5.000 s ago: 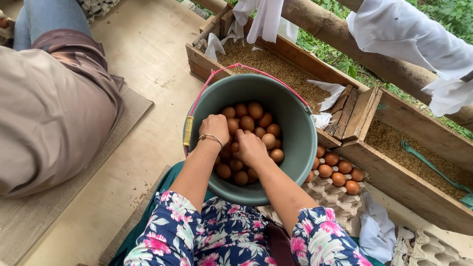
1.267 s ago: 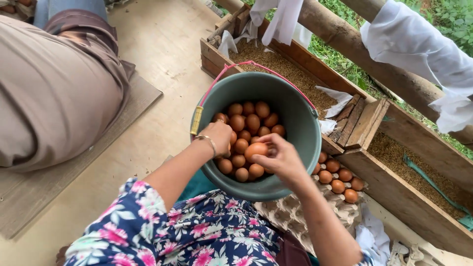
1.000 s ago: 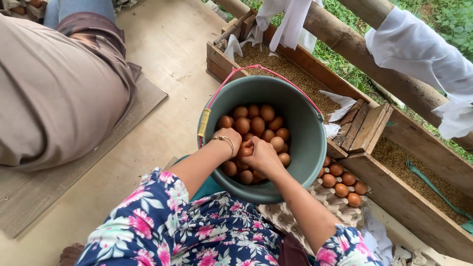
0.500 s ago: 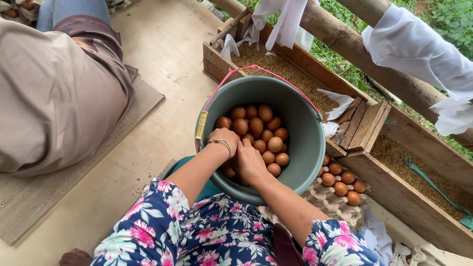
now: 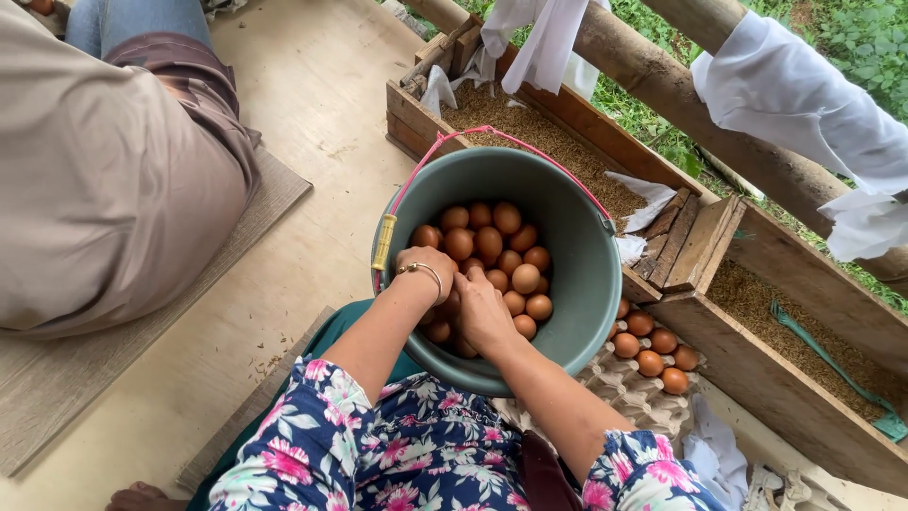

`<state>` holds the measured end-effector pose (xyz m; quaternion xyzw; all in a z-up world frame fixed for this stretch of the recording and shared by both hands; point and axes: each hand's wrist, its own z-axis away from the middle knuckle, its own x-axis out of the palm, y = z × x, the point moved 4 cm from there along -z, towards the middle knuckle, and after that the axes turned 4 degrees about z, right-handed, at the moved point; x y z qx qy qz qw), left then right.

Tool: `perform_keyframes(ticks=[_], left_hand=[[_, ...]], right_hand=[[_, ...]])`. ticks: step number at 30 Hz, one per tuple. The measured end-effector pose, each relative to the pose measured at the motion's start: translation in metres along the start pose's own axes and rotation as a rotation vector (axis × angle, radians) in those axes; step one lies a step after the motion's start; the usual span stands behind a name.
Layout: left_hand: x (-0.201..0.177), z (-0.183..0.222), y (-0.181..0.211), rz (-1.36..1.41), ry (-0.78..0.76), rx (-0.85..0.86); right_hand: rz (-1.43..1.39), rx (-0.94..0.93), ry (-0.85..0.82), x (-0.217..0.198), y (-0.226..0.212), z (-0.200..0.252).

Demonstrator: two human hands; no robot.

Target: Transferring eggs from a plastic bucket into cardboard egg trays for storage or transport.

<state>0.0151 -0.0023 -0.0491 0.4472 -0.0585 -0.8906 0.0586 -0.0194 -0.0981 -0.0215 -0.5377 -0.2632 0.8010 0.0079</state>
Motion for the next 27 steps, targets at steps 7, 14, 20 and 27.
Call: perform_keyframes(ticks=[7,14,20,27], left_hand=[[-0.026,0.038,0.007,0.064,-0.013,-0.026],[-0.015,0.024,0.003,0.022,-0.028,-0.028],[-0.001,0.005,0.001,-0.005,-0.040,-0.035],[-0.011,0.011,-0.007,0.183,0.001,-0.071]], right_hand=[[-0.003,0.025,-0.050,0.003,0.003,-0.001],[0.102,0.017,-0.097,0.008,0.005,-0.005],[0.150,-0.064,-0.128,0.011,-0.001,-0.009],[0.185,-0.001,-0.115,0.006,0.005,-0.004]])
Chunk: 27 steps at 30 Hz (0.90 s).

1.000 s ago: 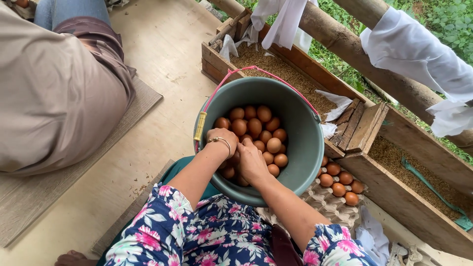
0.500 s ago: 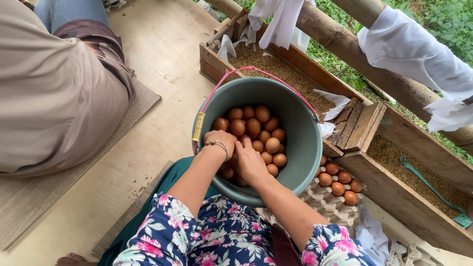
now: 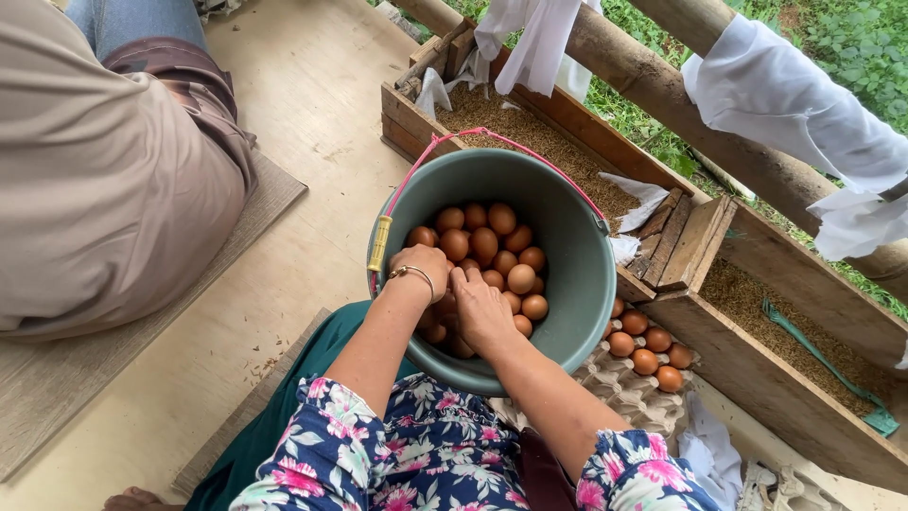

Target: Transferring eggs from a plastic bucket into cardboard egg trays for storage or transport.

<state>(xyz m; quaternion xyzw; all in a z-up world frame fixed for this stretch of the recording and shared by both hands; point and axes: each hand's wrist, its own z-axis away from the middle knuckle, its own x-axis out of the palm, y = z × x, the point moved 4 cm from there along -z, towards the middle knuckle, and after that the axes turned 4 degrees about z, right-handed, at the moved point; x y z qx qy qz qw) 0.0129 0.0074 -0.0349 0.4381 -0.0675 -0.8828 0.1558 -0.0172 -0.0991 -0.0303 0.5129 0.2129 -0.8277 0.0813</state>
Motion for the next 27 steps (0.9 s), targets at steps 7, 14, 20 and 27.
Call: perform_keyframes(ticks=[7,14,20,27], left_hand=[[0.000,0.000,0.002,-0.026,0.020,0.022],[0.005,0.007,0.007,-0.162,0.002,0.024],[0.000,0.011,0.010,-0.176,-0.002,0.018],[-0.021,0.043,0.015,-0.044,-0.028,0.047]], right_hand=[[-0.149,-0.016,0.027,-0.004,-0.005,0.002],[-0.094,0.018,-0.018,-0.009,-0.001,0.004],[0.048,0.061,-0.042,0.006,0.008,-0.003],[0.090,0.072,-0.066,0.008,0.009,0.002]])
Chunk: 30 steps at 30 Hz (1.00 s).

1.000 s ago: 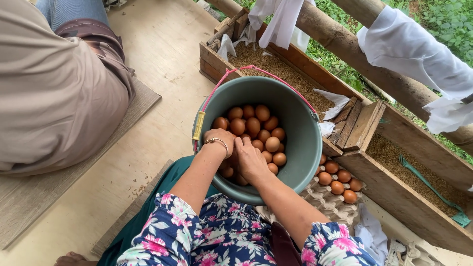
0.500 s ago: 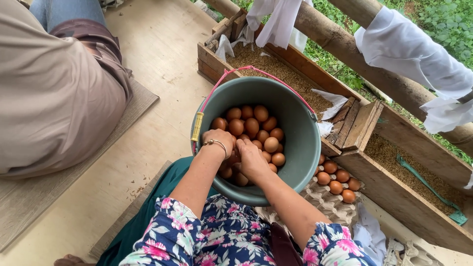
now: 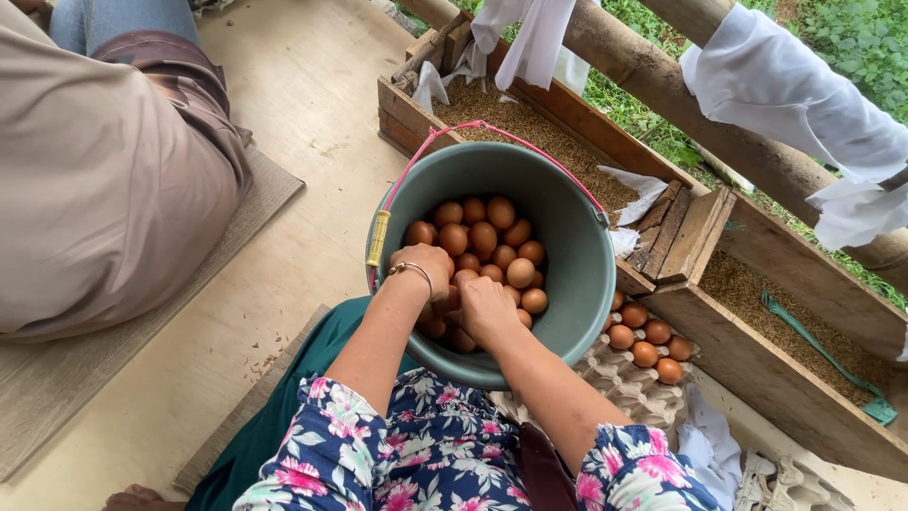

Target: Transferring eggs from a plastic bucket into cardboard egg trays for storage or transport.

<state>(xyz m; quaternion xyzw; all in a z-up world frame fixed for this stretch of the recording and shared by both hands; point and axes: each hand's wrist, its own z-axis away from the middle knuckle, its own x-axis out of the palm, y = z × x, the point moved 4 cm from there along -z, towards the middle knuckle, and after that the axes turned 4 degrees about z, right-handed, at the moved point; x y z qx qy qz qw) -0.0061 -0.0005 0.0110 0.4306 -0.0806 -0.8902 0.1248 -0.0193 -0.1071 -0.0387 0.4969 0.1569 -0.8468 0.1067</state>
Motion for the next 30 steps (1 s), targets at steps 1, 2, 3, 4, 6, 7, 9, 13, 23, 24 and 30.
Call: perform_keyframes(ticks=[1,2,3,4,6,7,9,13,23,24,30], left_hand=[[-0.001,0.002,0.001,0.000,-0.001,0.000],[-0.003,0.005,0.001,0.010,-0.001,-0.002],[-0.006,0.007,0.002,0.018,0.001,-0.003],[-0.003,-0.001,0.000,0.015,0.004,-0.003],[0.007,-0.017,-0.005,0.041,-0.005,-0.029],[0.011,-0.022,-0.007,0.040,-0.008,-0.029],[0.019,-0.032,-0.012,0.044,-0.006,-0.006],[0.014,-0.028,-0.009,0.055,-0.013,-0.006],[-0.003,-0.005,-0.003,0.145,0.001,-0.010],[-0.005,-0.002,-0.002,0.134,-0.005,-0.013],[0.013,-0.030,-0.010,0.108,-0.015,-0.007]], right_hand=[[0.000,0.000,-0.001,0.006,0.003,-0.005],[0.009,0.005,0.007,0.011,0.007,-0.009],[0.018,0.009,0.019,0.015,0.010,-0.015],[0.016,0.009,0.022,0.010,0.008,-0.012],[-0.058,0.002,0.004,0.003,0.003,-0.004],[-0.059,0.003,0.001,0.002,0.006,-0.004],[-0.180,0.074,-0.016,0.000,0.014,-0.005],[-0.240,0.146,0.070,-0.004,0.042,-0.016],[-0.277,0.114,0.073,0.000,0.033,-0.010],[-0.248,0.088,0.068,-0.001,0.031,-0.011],[-0.246,0.086,0.019,0.009,0.028,-0.017]])
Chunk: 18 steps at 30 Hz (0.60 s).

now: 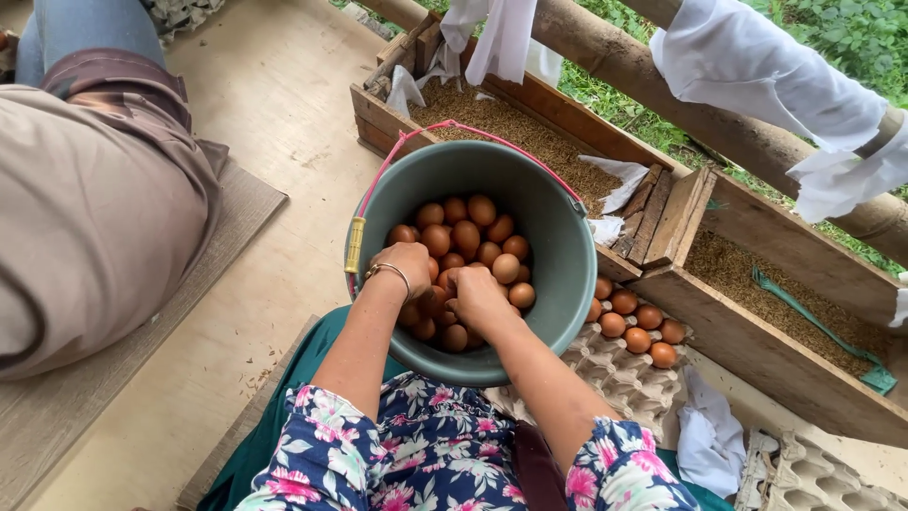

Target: Transferring eggs from a plastic bucket into cardboard egg trays for storage or transport.

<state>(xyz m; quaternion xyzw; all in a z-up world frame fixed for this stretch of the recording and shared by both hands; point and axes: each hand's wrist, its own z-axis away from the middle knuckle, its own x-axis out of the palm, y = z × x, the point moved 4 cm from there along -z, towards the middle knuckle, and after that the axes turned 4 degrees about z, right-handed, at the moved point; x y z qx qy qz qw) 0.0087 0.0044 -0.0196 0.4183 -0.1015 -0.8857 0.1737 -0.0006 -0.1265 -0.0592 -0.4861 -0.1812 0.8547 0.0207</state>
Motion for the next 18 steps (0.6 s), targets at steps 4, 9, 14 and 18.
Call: perform_keyframes(ticks=[4,9,14,18], left_hand=[[-0.006,0.007,0.003,-0.042,-0.023,0.014],[-0.017,0.023,0.021,0.045,-0.051,0.041],[-0.016,0.015,0.025,0.270,0.362,0.333],[-0.034,0.065,0.063,0.323,0.739,0.831]], right_hand=[[0.002,0.015,-0.015,-0.006,0.002,0.005],[-0.388,-0.376,0.649,-0.072,-0.001,0.075],[-0.780,-0.232,0.827,-0.097,0.074,0.163],[-0.891,0.118,0.871,-0.046,0.207,0.196]])
